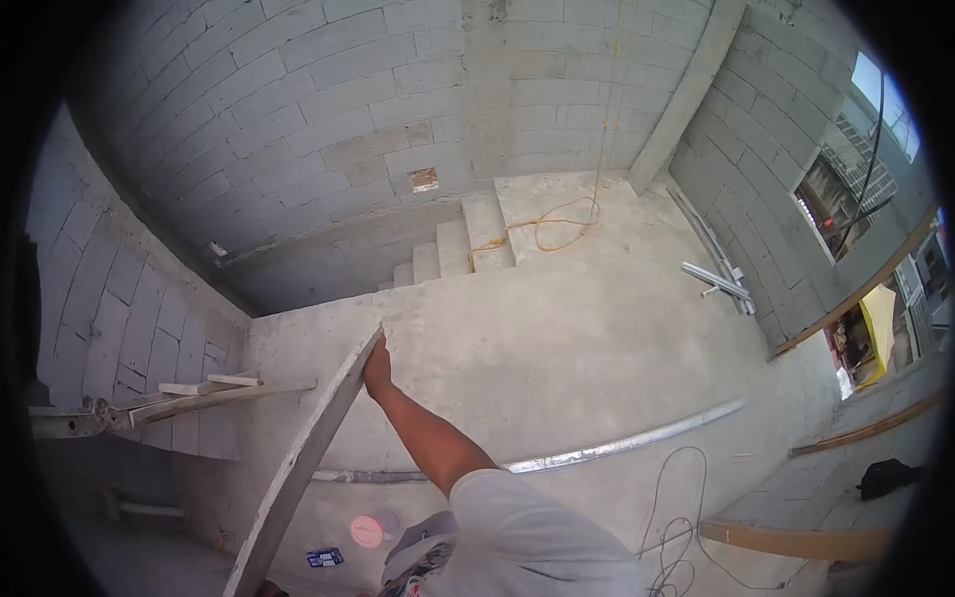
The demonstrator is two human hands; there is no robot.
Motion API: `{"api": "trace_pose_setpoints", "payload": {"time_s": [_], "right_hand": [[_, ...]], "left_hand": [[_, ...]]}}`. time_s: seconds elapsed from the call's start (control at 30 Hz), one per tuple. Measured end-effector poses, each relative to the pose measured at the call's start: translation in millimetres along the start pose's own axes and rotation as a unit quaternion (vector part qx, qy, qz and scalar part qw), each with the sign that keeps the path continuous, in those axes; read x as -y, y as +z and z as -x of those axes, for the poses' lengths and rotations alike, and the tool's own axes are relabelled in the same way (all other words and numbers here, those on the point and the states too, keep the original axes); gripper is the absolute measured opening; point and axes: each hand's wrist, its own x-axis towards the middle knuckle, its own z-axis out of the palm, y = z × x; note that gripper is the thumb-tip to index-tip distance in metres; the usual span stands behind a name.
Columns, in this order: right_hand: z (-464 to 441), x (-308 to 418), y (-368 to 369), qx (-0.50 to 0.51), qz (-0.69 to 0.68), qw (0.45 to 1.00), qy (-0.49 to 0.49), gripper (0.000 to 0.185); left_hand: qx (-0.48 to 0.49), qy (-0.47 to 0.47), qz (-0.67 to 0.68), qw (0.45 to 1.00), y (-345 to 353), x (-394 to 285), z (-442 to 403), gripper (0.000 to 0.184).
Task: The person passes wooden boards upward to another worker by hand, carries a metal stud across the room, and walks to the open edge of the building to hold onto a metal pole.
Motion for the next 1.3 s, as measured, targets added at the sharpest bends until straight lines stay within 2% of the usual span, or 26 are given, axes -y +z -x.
{"api": "trace_pose_setpoints", "payload": {"time_s": [0.07,0.2,0.27,0.37,0.4,0.43,0.47,0.63,0.73,0.87,1.13,1.3], "right_hand": [[-11.9,24.0,0.6,0.009,0.132,0.991,-0.023,0.073],[-82.2,41.6,-38.5,-0.018,0.159,0.986,0.049,0.075],[-110.1,56.7,-59.1,-0.068,0.233,0.969,0.041,0.076],[-169.9,69.3,-103.4,-0.072,0.144,0.983,0.092,0.076],[-176.8,106.2,-111.4,-0.046,0.093,0.986,0.134,0.064],[-219.6,82.3,-141.5,-0.032,0.122,0.989,0.077,0.060],[-209.7,155.5,-122.8,-0.025,0.048,0.996,0.068,0.059],[-258.7,339.8,-134.5,0.021,0.012,0.999,0.026,0.060],[-279.1,418.7,-139.0,0.043,0.006,0.999,0.000,0.060],[-297.5,486.4,-151.0,0.068,-0.014,0.997,-0.028,0.060],[-301.8,554.9,-182.0,0.094,-0.046,0.992,-0.065,0.061],[-291.0,577.1,-191.4,0.106,-0.074,0.987,-0.097,0.062]], "left_hand": [[-0.018,-0.018,-0.042,0.999,72.8,41.1,15.6,0.033],[-0.024,-0.039,-0.084,0.995,192.4,105.6,49.2,0.035],[-0.017,-0.043,-0.096,0.994,249.4,136.7,68.6,0.036],[-0.009,-0.027,-0.104,0.994,340.4,181.2,103.1,0.037],[-0.009,-0.018,-0.102,0.995,373.3,198.4,116.4,0.037],[-0.014,-0.008,-0.098,0.995,404.8,215.5,127.4,0.038],[-0.025,-0.001,-0.091,0.996,439.1,231.7,141.6,0.038],[-0.051,0.031,-0.086,0.994,584.0,265.5,200.3,0.041],[-0.056,0.034,-0.081,0.995,634.2,273.5,223.8,0.043],[-0.055,0.035,-0.072,0.995,674.7,282.7,255.2,0.045],[-0.022,0.045,-0.058,0.997,723.9,290.8,301.9,0.050],[0.052,0.053,-0.031,0.997,761.8,301.7,317.2,0.053]]}}
